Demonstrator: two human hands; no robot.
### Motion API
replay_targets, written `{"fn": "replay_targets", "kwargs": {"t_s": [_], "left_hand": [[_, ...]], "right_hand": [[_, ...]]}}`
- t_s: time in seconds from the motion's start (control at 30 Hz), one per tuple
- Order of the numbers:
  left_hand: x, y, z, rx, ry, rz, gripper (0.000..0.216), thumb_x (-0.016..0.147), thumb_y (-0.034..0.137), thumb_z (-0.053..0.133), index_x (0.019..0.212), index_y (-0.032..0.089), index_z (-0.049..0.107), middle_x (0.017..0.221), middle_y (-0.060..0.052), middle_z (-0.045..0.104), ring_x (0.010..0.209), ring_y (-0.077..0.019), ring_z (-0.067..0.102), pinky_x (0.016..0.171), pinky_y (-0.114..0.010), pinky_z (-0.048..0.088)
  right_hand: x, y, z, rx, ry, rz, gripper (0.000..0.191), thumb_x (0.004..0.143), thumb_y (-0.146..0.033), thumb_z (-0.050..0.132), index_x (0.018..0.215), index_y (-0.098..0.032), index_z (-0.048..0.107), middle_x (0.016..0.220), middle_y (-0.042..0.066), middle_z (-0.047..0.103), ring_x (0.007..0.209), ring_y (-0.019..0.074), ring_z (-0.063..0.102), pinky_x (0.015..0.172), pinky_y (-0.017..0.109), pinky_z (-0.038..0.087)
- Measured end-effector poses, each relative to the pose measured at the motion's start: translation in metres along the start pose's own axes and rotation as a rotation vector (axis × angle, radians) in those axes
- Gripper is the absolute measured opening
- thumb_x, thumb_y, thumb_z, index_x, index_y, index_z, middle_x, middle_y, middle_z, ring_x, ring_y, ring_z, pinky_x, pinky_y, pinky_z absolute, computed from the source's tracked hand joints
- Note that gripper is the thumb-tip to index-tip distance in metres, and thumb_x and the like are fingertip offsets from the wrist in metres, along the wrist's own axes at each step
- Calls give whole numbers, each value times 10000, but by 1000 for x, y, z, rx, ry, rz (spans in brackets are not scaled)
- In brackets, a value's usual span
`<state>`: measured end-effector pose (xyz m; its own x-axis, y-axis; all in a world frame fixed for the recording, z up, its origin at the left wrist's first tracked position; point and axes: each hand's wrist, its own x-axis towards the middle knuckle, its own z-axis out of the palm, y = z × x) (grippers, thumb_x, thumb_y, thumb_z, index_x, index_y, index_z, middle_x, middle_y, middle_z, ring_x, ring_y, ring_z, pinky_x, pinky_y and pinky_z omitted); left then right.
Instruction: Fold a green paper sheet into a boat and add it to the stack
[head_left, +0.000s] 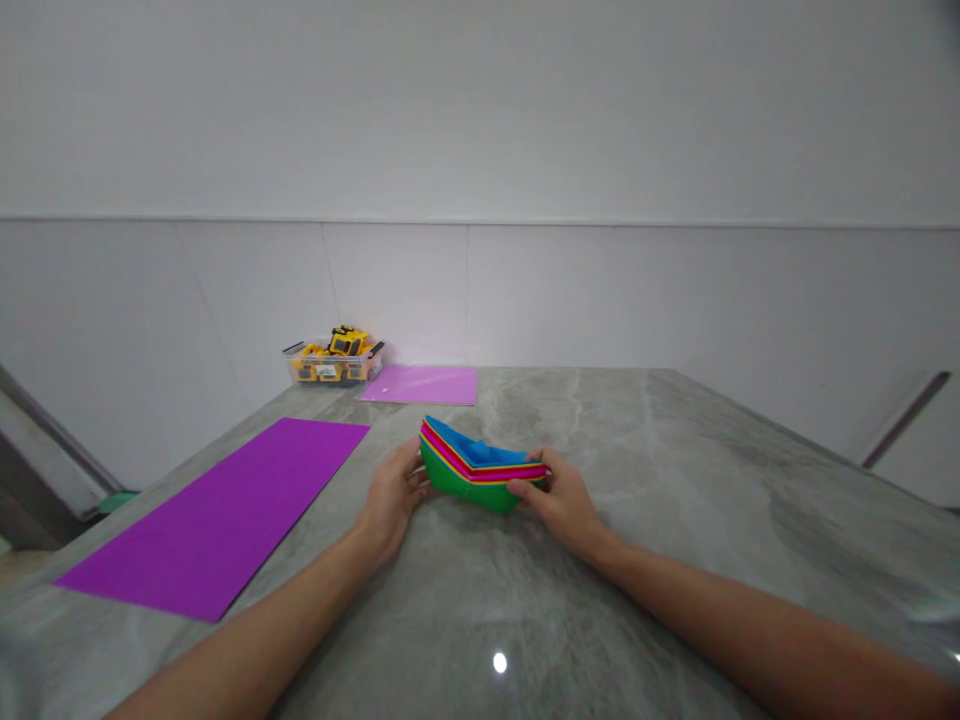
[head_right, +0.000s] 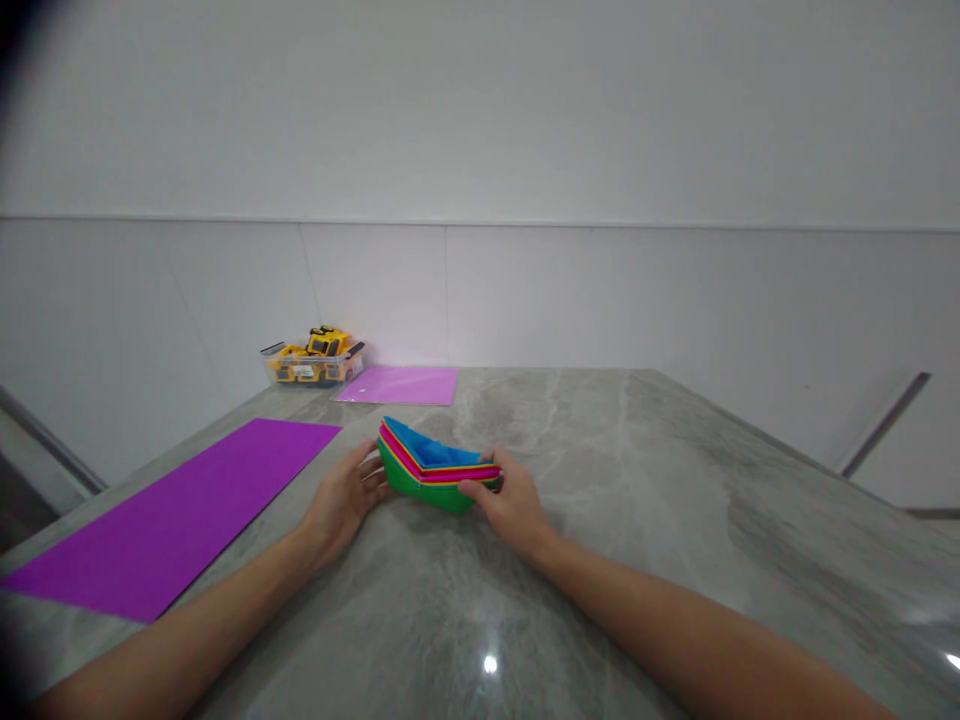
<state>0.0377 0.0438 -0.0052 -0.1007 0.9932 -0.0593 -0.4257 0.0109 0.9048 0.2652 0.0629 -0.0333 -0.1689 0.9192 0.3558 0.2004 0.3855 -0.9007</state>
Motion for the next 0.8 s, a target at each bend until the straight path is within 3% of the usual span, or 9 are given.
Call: {"fn": "replay_targets", "kwargs": {"t_s": [0.13, 0.27, 0.43, 0.57, 0.63, 0.8], "left_hand": [[-5, -10, 2, 47, -141, -142, 421, 780, 361, 754, 1119, 149, 623, 1046, -131, 736, 838, -261, 720, 716, -362, 585], [-6, -16, 1, 38, -145, -160, 392, 759, 256, 799, 1091, 122, 640, 1061, -159, 739, 868, -271, 732, 734, -360, 609], [-8, -18, -3, 9, -125, -172, 184, 827, 173, 728, 994, 99, 700, 1036, -166, 748, 861, -240, 741, 754, -317, 618], [-7, -16, -6, 60, -48, -186, 94, 868, 82, 634, 915, 79, 715, 987, -179, 754, 806, -211, 746, 685, -262, 615], [-6, -15, -7, 77, -18, -186, 80, 865, 84, 633, 891, 79, 708, 927, -177, 757, 739, -205, 743, 643, -267, 612], [-2, -13, -8, 162, -25, -162, 84, 818, 109, 659, 895, 105, 693, 845, -141, 745, 652, -176, 704, 598, -274, 588]], "right_hand": [[4, 6, 0, 310, -42, 163, 482, 706, -531, 761, 933, -228, 464, 804, -9, 600, 614, 177, 614, 482, 341, 582], [4, 6, 0, 360, -64, 156, 489, 701, -535, 775, 926, -219, 478, 804, -6, 610, 623, 172, 619, 468, 320, 590], [2, 10, 3, 369, -25, 139, 467, 698, -517, 777, 907, -221, 483, 759, -24, 605, 582, 161, 609, 464, 313, 579], [13, 22, -9, 250, 154, 111, 438, 718, -529, 731, 912, -219, 491, 824, 15, 647, 655, 199, 649, 486, 329, 577], [25, 31, -28, 32, 283, 54, 390, 737, -521, 689, 901, -209, 522, 777, 8, 646, 650, 200, 641, 483, 312, 550], [55, 63, -83, -156, 560, 27, 256, 717, -456, 618, 763, -217, 537, 644, -16, 563, 630, 196, 549, 555, 303, 479]]}}
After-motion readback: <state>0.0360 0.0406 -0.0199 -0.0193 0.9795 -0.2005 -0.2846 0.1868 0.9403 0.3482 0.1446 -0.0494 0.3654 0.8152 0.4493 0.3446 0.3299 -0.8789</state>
